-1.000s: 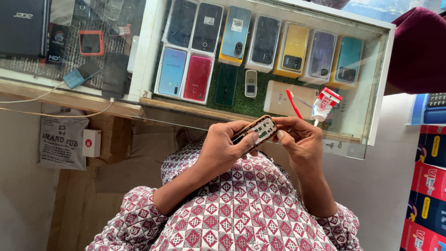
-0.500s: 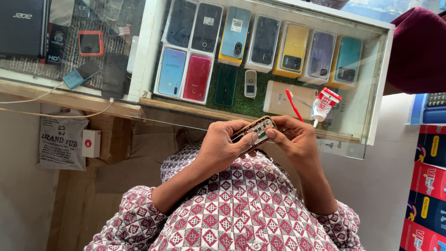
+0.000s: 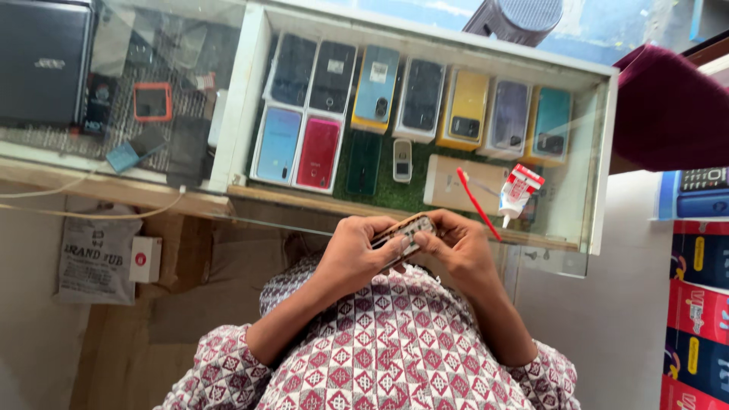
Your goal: The person applies adhesive from a tube onto a keypad component at a glass display counter, then fits the keypad into an opened feature phone and presses it into place. They reassemble the phone, power it on, press keys to test it, and finally wipe the phone with a red brush.
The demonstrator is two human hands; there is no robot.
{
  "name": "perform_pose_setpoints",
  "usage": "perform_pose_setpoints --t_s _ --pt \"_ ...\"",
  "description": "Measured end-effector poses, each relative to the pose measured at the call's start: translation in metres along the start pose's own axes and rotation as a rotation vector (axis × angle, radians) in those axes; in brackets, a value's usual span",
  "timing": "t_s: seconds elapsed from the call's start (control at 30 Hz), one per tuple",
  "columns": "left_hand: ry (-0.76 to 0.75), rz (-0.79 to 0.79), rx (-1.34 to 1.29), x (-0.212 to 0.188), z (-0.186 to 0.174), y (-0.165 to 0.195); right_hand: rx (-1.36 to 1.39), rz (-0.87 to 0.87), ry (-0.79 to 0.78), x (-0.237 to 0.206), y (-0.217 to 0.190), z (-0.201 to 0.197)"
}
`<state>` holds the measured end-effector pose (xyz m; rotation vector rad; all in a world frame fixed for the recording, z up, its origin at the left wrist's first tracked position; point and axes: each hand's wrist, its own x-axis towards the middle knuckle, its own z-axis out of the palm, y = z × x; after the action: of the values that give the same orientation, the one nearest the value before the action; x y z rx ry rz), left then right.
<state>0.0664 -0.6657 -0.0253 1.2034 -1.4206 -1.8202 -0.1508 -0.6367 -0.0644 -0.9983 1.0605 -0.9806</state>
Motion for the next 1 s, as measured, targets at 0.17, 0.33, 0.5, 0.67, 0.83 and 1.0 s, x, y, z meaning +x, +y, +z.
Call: perform_pose_setpoints --t_s 0.17,0.33,0.5,0.67,0.83,1.0 --pt "-0.050 -0.010 -0.030 0.005 -0.002 -0.004 -0.053 0.032 -0.007 0.003 -0.001 -0.003" --pt "-0.079 -0.026 0.001 0.008 -0.003 -0.008 -0.081 0.091 0.056 0.008 0.001 -0.007" --pt "-0.152 -0.070 0.008 0.013 -0.007 -0.007 -0.097 0.105 -0.043 0.009 0.002 -0.015" --pt "-0.262 -0.208 -0.119 0.025 -0.019 0.001 -0.098 0.155 -0.044 0.013 0.005 -0.015" --pt "-0.356 -0.222 0.028 0.032 -0.035 0.015 -0.090 0.222 -0.095 0.018 0.002 -0.011" --pt "-0.422 -0.256 0.124 0.041 -0.047 0.027 -0.093 0.223 -0.092 0.023 0.001 -0.009"
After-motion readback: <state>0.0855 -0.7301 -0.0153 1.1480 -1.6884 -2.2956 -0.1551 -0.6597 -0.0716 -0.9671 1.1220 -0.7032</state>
